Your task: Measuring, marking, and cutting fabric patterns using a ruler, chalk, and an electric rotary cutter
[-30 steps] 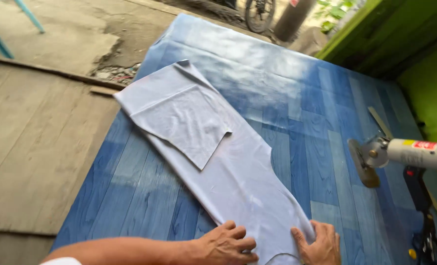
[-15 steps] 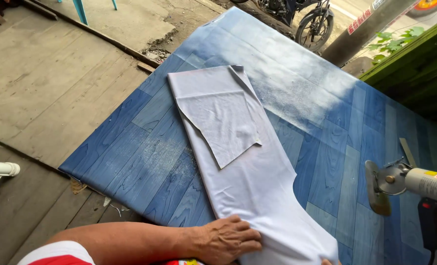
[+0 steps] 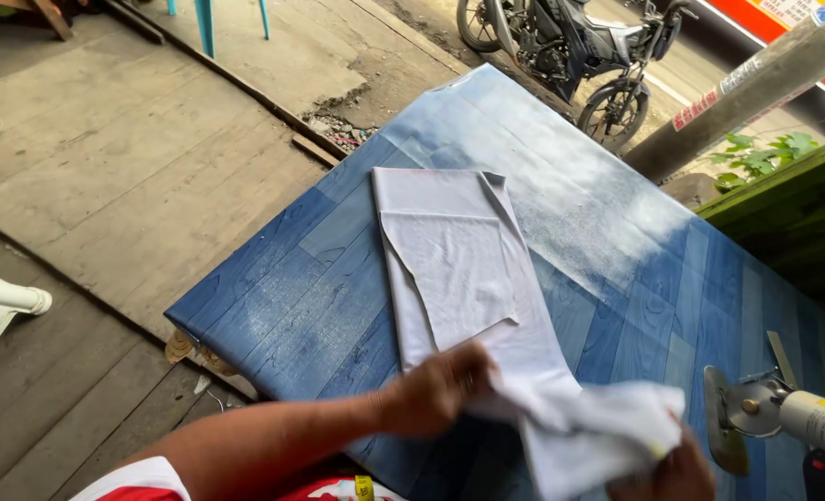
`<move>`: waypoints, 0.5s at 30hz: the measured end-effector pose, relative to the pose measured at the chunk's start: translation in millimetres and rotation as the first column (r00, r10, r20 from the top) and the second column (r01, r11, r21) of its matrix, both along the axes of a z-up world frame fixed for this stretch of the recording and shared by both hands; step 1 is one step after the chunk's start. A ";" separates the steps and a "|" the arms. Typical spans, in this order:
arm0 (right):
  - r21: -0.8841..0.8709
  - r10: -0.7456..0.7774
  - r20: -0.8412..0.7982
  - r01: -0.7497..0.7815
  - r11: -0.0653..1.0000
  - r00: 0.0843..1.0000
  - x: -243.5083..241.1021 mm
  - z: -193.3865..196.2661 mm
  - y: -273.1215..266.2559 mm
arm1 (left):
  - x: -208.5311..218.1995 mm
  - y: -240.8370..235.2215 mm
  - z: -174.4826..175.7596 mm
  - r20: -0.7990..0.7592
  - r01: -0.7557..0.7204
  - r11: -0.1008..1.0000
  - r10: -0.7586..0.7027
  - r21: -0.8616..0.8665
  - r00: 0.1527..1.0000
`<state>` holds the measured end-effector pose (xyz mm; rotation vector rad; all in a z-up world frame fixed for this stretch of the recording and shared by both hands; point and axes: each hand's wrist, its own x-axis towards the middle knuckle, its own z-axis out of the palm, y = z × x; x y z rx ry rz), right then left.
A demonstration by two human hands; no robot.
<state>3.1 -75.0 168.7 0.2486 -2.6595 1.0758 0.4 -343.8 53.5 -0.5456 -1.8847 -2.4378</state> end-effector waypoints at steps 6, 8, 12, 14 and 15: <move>-0.681 0.192 0.424 0.172 0.712 0.885 -156.5 3.8 -145.8 | -121.7 -97.2 -27.4 0.349 -0.522 0.852 0.500 -0.037 0.792; -0.826 0.376 0.515 0.330 0.457 0.770 -191.1 -44.9 -159.3 | -132.1 -120.6 -28.1 0.459 -0.545 0.796 0.601 -0.264 0.655; 0.150 0.322 0.076 -0.330 0.932 0.944 -185.0 -138.2 -149.2 | -138.2 -138.7 -12.6 -0.042 -0.580 0.554 0.700 -0.598 0.712; 0.359 0.383 -0.090 -0.329 0.874 0.919 -171.3 -143.9 -152.2 | -156.6 -141.7 -12.6 -0.309 -0.612 0.396 0.603 -0.684 0.736; 0.361 0.384 -0.109 -0.323 0.874 0.917 -172.7 -144.1 -152.4 | -173.6 -144.0 -19.3 -0.376 -0.593 0.241 0.579 -0.769 0.724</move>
